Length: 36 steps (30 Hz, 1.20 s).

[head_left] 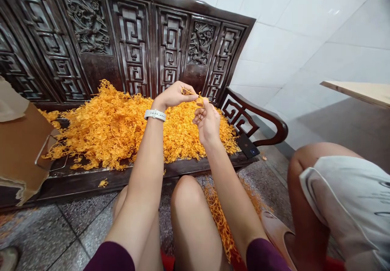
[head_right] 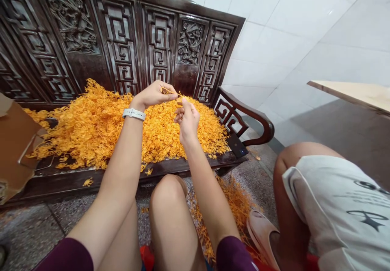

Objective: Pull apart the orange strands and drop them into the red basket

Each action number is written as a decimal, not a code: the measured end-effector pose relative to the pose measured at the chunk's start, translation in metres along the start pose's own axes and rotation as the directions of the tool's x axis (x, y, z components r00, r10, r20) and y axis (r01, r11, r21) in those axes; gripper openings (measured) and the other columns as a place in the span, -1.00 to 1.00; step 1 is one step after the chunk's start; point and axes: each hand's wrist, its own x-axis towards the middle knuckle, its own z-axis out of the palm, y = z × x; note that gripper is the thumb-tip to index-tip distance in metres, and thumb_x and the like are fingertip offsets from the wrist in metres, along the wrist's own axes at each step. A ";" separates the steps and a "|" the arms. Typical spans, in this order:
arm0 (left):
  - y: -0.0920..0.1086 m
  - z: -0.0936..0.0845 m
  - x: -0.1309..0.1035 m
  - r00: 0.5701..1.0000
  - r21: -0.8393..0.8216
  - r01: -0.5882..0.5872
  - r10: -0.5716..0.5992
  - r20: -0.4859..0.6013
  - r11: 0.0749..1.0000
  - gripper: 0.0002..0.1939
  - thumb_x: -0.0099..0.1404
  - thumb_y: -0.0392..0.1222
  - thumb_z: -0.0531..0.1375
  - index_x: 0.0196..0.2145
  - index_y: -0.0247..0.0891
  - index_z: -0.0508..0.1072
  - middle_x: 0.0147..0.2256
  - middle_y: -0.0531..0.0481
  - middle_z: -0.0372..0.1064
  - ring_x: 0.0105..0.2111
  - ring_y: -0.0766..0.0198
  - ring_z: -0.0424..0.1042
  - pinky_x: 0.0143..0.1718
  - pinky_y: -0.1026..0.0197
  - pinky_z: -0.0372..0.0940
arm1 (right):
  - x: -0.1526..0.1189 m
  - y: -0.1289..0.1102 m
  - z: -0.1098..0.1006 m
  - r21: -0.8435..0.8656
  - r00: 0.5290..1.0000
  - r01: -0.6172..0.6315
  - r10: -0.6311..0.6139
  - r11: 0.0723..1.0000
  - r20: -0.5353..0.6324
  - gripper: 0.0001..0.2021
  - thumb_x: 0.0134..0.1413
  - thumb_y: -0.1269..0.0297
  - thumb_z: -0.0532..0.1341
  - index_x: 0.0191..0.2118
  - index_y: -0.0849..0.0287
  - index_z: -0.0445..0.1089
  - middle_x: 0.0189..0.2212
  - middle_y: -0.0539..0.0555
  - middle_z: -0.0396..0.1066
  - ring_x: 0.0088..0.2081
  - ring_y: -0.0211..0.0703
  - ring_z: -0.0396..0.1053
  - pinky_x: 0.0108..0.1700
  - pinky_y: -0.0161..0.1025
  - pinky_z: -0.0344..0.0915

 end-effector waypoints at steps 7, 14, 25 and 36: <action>-0.005 -0.010 -0.003 0.997 0.045 -0.009 0.006 0.080 0.999 -0.68 0.11 0.04 0.49 -0.50 -0.26 0.59 -0.63 0.08 0.25 -0.59 0.40 0.11 -0.53 0.22 0.00 | 0.002 0.003 -0.012 -0.222 0.987 0.159 -0.148 0.962 0.069 -0.87 0.16 0.20 0.37 -0.29 0.09 0.44 -0.40 -0.03 0.39 -0.46 -0.32 0.24 -0.42 -0.29 0.17; -0.019 -0.004 -0.005 0.994 0.022 -0.075 0.077 -0.084 0.997 -0.65 0.11 0.07 0.48 -0.48 -0.28 0.61 -0.51 -0.02 0.46 -0.50 0.34 0.29 -0.46 0.24 0.15 | -0.007 0.001 -0.019 -0.418 0.906 0.418 -0.404 0.807 0.126 -0.88 0.25 0.32 0.30 -0.35 0.06 0.46 -0.44 -0.02 0.35 -0.37 -0.19 0.23 -0.27 -0.21 0.15; -0.079 -0.024 -0.015 0.866 -0.148 0.087 -0.148 -0.477 0.985 -0.67 0.10 0.08 0.44 -0.47 -0.23 0.54 -0.62 0.08 0.27 -0.62 0.38 0.10 -0.58 0.24 -0.04 | -0.089 -0.054 -0.010 -0.270 0.244 0.576 0.153 0.771 0.958 -0.76 0.36 0.48 0.13 -0.19 0.07 0.53 -0.28 0.10 0.55 -0.20 -0.10 0.47 -0.07 -0.15 0.36; -0.080 -0.037 -0.033 0.850 -0.463 0.088 -0.309 -0.427 0.882 -0.64 0.23 0.14 0.39 -0.36 -0.23 0.54 -0.68 0.20 0.02 -0.70 0.44 -0.01 -0.66 0.28 -0.09 | -0.044 0.001 -0.023 0.512 0.843 -0.538 0.435 0.670 0.316 -0.82 0.39 0.28 0.14 -0.07 0.20 0.46 -0.20 0.11 0.59 -0.36 -0.31 0.47 -0.30 -0.37 0.49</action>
